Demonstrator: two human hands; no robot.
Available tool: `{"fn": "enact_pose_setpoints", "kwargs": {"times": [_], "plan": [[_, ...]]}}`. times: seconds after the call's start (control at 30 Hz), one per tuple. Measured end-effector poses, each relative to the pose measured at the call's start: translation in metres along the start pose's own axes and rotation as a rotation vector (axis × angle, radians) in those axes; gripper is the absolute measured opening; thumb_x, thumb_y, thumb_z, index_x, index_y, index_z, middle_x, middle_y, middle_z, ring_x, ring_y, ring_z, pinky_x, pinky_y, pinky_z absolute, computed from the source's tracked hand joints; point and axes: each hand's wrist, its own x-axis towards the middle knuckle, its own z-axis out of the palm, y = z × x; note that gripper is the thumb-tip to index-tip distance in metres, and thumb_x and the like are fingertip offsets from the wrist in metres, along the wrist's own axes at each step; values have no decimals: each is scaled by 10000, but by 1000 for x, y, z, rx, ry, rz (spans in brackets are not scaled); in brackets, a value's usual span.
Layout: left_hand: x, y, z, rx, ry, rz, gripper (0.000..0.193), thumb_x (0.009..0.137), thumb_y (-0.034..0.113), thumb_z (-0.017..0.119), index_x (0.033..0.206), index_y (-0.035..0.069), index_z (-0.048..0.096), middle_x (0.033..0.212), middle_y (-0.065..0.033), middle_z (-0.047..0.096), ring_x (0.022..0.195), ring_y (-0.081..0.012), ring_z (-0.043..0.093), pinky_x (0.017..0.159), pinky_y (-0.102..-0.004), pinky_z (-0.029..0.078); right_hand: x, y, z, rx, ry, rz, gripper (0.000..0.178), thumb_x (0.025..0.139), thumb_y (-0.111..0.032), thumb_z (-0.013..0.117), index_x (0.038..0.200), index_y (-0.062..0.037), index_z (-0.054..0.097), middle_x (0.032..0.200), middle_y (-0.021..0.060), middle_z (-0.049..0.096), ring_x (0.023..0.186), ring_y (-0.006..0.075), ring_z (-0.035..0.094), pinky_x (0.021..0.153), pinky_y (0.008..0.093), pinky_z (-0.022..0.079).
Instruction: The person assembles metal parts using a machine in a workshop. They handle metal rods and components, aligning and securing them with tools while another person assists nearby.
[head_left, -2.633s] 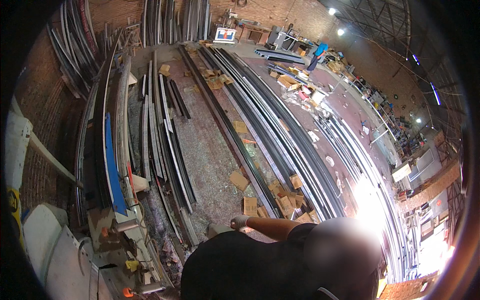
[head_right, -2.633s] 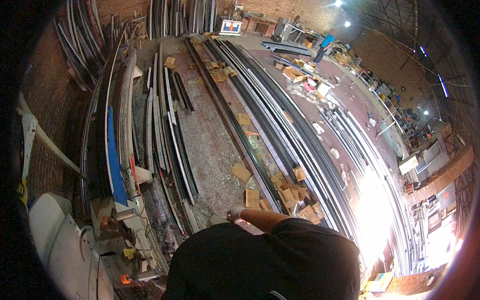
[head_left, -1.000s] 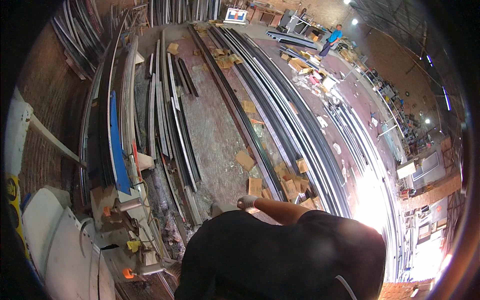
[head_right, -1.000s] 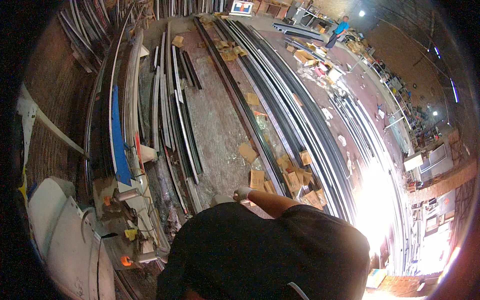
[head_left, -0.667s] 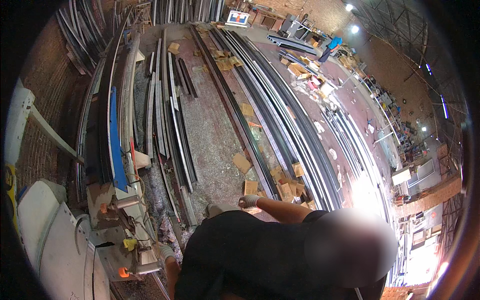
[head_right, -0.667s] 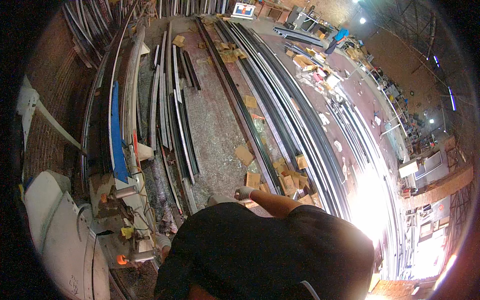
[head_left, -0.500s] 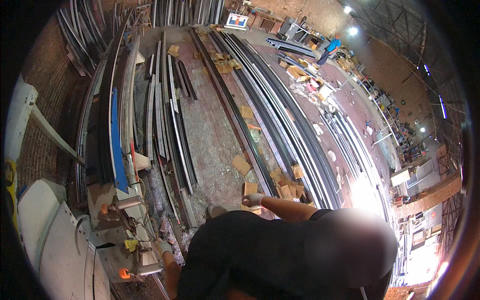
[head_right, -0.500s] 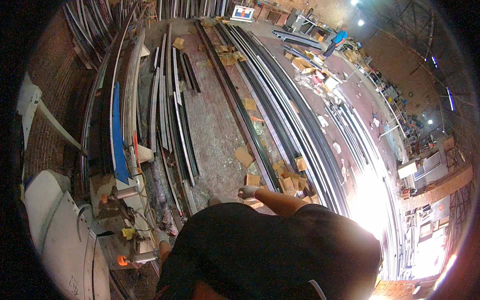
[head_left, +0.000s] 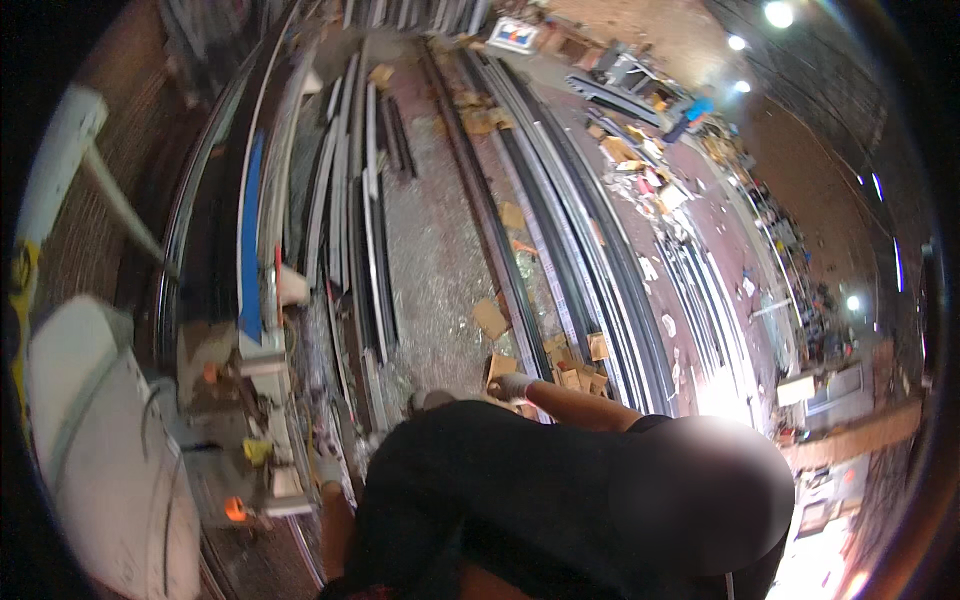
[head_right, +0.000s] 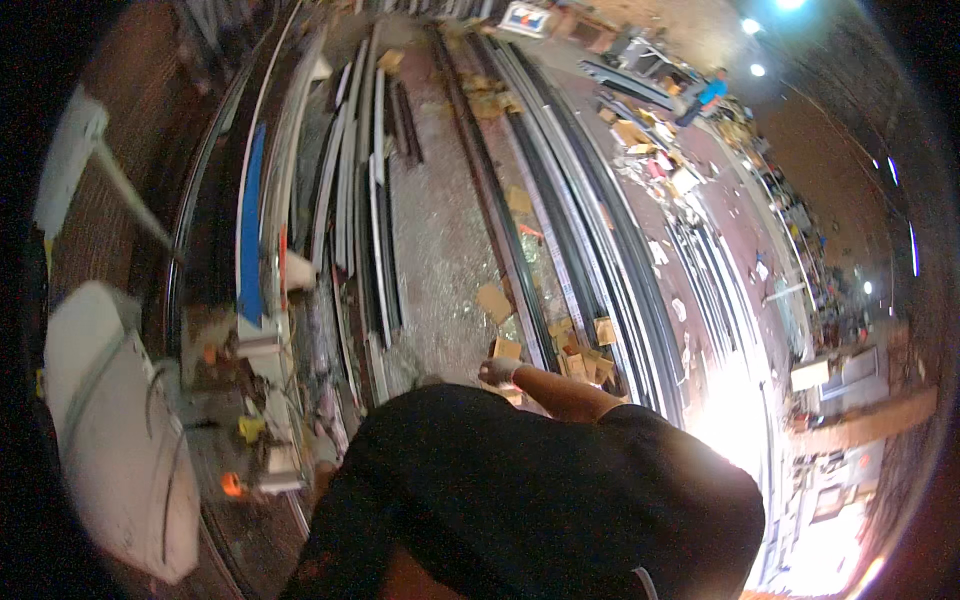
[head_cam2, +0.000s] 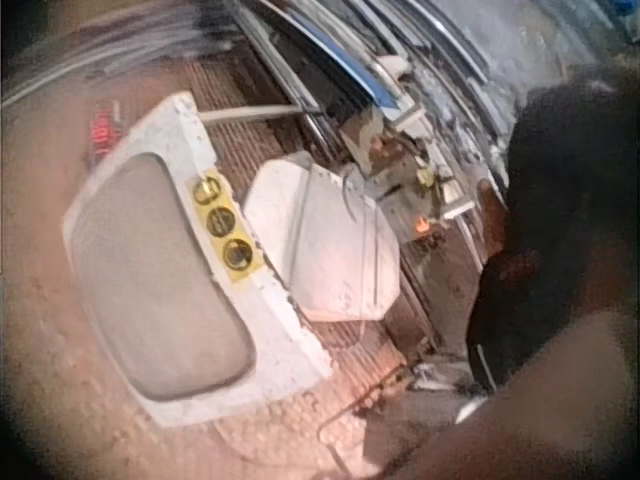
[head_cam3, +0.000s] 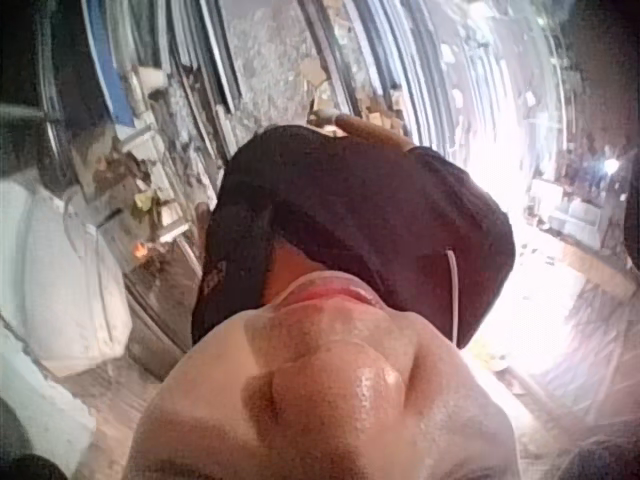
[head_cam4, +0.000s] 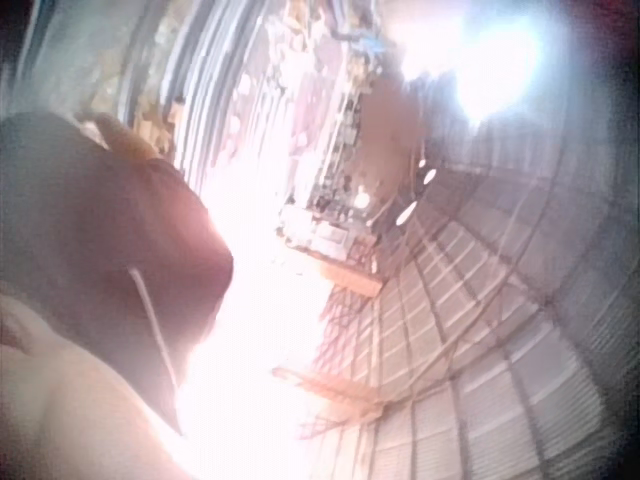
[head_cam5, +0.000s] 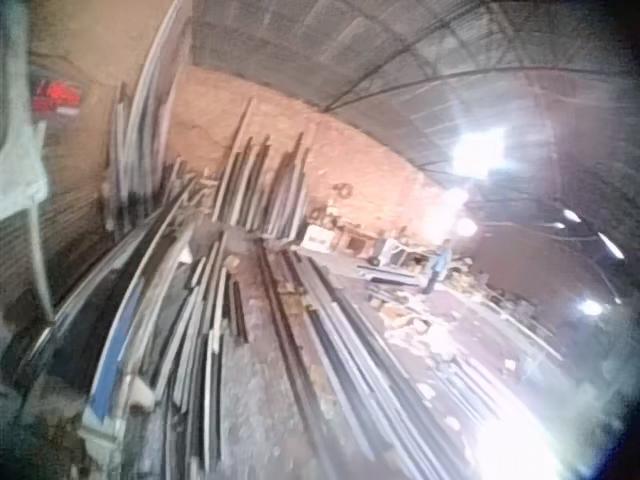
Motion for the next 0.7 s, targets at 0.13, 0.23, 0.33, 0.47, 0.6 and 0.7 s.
{"fn": "enact_pose_setpoints", "kwargs": {"times": [0.13,0.23,0.33,0.47,0.6,0.7], "plan": [[-40,-3,5,-515,66,101,545,969,371,606,1386,32,517,1294,-223,598,1157,-420,597,958,-490,494,31,3,14,44,60,-42,175,967,-174,550,1076,-86,654,900,60,644,862,265,632,795,385,546],[-83,-1,-13,-607,113,-23,515,974,377,604,1318,-4,567,1208,-266,647,1134,-445,616,935,-487,497,48,11,28,182,-19,-51,198,967,-82,555,1120,-67,680,1024,53,700,949,242,663,843,371,528],[-123,11,-37,-222,173,-105,478,1065,375,464,1348,11,592,1185,-214,706,1133,-399,644,948,-488,481,68,27,33,277,-32,-46,217,954,-77,586,1153,-69,671,1038,81,718,979,235,670,852,357,512],[-156,22,-64,195,-80,-96,410,1030,352,512,1268,47,647,1149,-211,714,1100,-405,654,920,-476,495,98,40,25,52,-169,-158,108,913,-62,612,1005,-89,660,877,129,668,866,239,652,824,342,504],[-186,39,-72,-386,259,-381,403,1010,358,544,1237,42,648,1089,-206,714,978,-373,674,873,-459,512,139,23,-12,-7,-106,-381,199,941,-282,588,955,-95,658,936,225,663,946,393,666,834,441,511],[-207,57,-70,-634,417,-380,367,999,322,567,1187,20,656,983,-203,709,861,-315,672,813,-424,518,179,-16,-41,-42,-300,-250,352,964,-404,511,974,-103,694,972,234,700,919,462,673,783,498,539]]}}
